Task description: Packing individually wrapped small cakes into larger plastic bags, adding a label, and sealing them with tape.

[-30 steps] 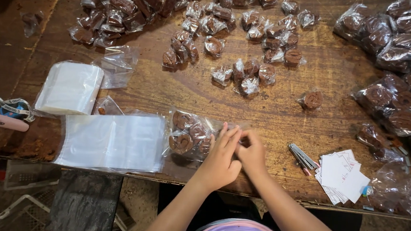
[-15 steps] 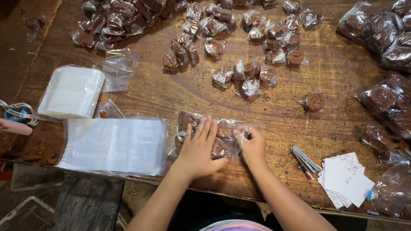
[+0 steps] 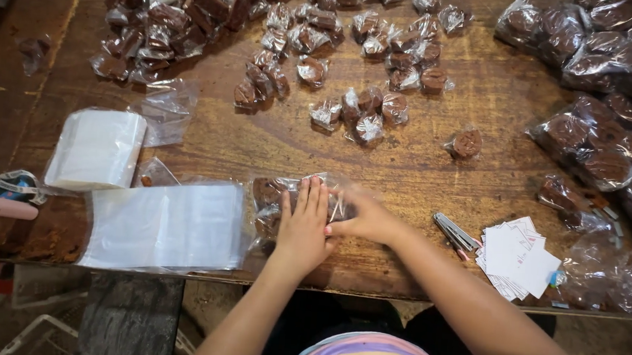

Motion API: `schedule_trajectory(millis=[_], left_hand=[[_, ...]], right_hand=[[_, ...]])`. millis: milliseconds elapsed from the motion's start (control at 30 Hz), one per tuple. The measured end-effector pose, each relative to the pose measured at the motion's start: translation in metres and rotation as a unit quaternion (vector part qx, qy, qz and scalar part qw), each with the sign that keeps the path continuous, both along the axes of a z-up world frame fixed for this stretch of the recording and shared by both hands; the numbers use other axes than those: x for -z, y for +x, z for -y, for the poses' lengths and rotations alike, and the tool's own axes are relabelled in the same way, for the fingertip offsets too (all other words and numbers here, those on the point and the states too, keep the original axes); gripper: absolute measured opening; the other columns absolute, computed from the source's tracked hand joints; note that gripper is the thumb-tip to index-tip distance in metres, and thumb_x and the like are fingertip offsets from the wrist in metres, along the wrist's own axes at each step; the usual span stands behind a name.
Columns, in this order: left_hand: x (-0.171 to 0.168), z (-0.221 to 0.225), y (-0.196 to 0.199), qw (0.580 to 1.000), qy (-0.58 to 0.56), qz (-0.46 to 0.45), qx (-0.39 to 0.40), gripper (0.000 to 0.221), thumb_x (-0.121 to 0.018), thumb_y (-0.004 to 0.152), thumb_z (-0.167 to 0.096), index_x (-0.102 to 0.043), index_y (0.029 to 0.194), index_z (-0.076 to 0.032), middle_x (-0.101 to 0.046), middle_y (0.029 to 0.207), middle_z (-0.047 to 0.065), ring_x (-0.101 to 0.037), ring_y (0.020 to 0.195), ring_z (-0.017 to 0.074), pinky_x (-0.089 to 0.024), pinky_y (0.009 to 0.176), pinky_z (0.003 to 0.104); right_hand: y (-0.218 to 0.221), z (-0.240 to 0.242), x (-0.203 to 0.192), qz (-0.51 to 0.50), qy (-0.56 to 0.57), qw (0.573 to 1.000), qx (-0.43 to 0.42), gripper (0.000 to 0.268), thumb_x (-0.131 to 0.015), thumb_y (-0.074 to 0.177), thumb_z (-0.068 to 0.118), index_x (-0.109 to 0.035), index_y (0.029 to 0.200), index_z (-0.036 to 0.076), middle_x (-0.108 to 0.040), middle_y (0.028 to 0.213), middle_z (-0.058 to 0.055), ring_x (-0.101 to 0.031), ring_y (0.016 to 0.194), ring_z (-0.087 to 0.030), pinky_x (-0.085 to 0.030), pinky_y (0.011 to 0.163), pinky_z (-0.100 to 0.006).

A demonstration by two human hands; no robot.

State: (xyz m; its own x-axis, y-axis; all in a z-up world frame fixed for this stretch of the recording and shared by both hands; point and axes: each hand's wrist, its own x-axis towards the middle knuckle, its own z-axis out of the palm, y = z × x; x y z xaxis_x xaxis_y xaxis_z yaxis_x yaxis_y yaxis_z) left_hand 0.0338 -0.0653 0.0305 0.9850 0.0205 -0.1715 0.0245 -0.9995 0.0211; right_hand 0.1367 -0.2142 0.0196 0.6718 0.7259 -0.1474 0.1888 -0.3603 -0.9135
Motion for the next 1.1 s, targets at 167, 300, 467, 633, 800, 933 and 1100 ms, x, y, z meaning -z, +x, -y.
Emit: schedule_trajectory(millis=[167, 300, 467, 633, 800, 933, 1100], left_hand=[[0.02, 0.006, 0.004, 0.999, -0.008, 0.044, -0.005, 0.096, -0.069, 0.082, -0.04, -0.025, 0.156, 0.003, -0.02, 0.165, 0.024, -0.014, 0.154, 0.0375, -0.012, 0.119, 0.066], [0.021, 0.013, -0.004, 0.998, 0.052, 0.041, -0.009, 0.1, -0.075, 0.081, -0.042, -0.024, 0.156, 0.001, -0.018, 0.166, 0.024, -0.013, 0.155, 0.0366, -0.012, 0.12, 0.066], [0.005, 0.014, -0.007, 0.999, 0.024, 0.028, -0.011, 0.1, -0.075, 0.08, -0.043, -0.025, 0.156, 0.0, -0.017, 0.166, 0.022, -0.011, 0.155, 0.0349, -0.011, 0.12, 0.066], [0.005, 0.006, -0.005, 0.999, -0.006, 0.034, 0.007, 0.095, -0.068, 0.083, -0.044, -0.025, 0.157, -0.001, -0.016, 0.166, 0.023, -0.011, 0.155, 0.0362, -0.009, 0.119, 0.068], [0.001, -0.004, -0.005, 0.998, -0.043, 0.021, 0.039, 0.095, -0.067, 0.082, -0.043, -0.026, 0.158, -0.005, -0.016, 0.168, 0.02, -0.012, 0.156, 0.0341, -0.009, 0.12, 0.065], [0.02, -0.011, -0.001, 0.997, -0.045, 0.038, 0.058, 0.097, -0.062, 0.087, -0.053, -0.016, 0.159, -0.007, -0.01, 0.167, 0.016, -0.005, 0.154, 0.0332, -0.004, 0.119, 0.063], [0.011, -0.011, -0.003, 0.996, -0.065, 0.025, 0.052, 0.097, -0.062, 0.087, -0.05, -0.015, 0.16, -0.007, -0.006, 0.168, 0.016, -0.003, 0.155, 0.0323, -0.002, 0.12, 0.061]], right_hand=[[-0.005, 0.008, 0.068, -0.096, 0.091, 0.989, 0.07, 0.025, -0.086, 0.079, 0.007, -0.072, 0.099, 0.009, -0.074, 0.08, -0.003, -0.071, 0.076, -0.015, -0.057, 0.073, -0.029], [-0.006, 0.006, 0.049, -0.127, 0.105, 0.985, -0.051, 0.02, -0.081, 0.083, 0.008, -0.078, 0.102, 0.012, -0.08, 0.09, -0.005, -0.073, 0.09, -0.016, -0.057, 0.086, -0.033], [-0.017, 0.037, 0.02, -0.039, -0.042, 0.99, -0.129, 0.05, -0.074, 0.088, 0.031, -0.067, 0.135, 0.018, -0.071, 0.128, -0.014, -0.062, 0.125, -0.034, -0.046, 0.108, -0.047], [-0.016, 0.11, -0.014, 0.039, -0.112, 0.993, -0.015, 0.036, -0.075, 0.085, 0.024, -0.076, 0.118, 0.009, -0.077, 0.115, -0.017, -0.068, 0.116, -0.038, -0.051, 0.103, -0.047], [0.008, 0.236, -0.009, 0.278, -0.333, 0.894, 0.115, 0.024, -0.085, 0.073, 0.033, -0.079, 0.094, 0.023, -0.078, 0.1, 0.002, -0.072, 0.109, -0.022, -0.055, 0.096, -0.033], [-0.014, 0.257, -0.01, 0.124, -0.453, 0.881, 0.063, 0.035, -0.084, 0.076, 0.019, -0.075, 0.109, 0.021, -0.074, 0.124, 0.003, -0.073, 0.105, -0.015, -0.06, 0.101, -0.029], [-0.027, 0.277, 0.021, 0.21, -0.414, 0.876, 0.131, 0.031, -0.067, 0.087, 0.037, -0.076, 0.113, 0.023, -0.063, 0.144, 0.004, -0.068, 0.118, -0.019, -0.058, 0.094, -0.04]])
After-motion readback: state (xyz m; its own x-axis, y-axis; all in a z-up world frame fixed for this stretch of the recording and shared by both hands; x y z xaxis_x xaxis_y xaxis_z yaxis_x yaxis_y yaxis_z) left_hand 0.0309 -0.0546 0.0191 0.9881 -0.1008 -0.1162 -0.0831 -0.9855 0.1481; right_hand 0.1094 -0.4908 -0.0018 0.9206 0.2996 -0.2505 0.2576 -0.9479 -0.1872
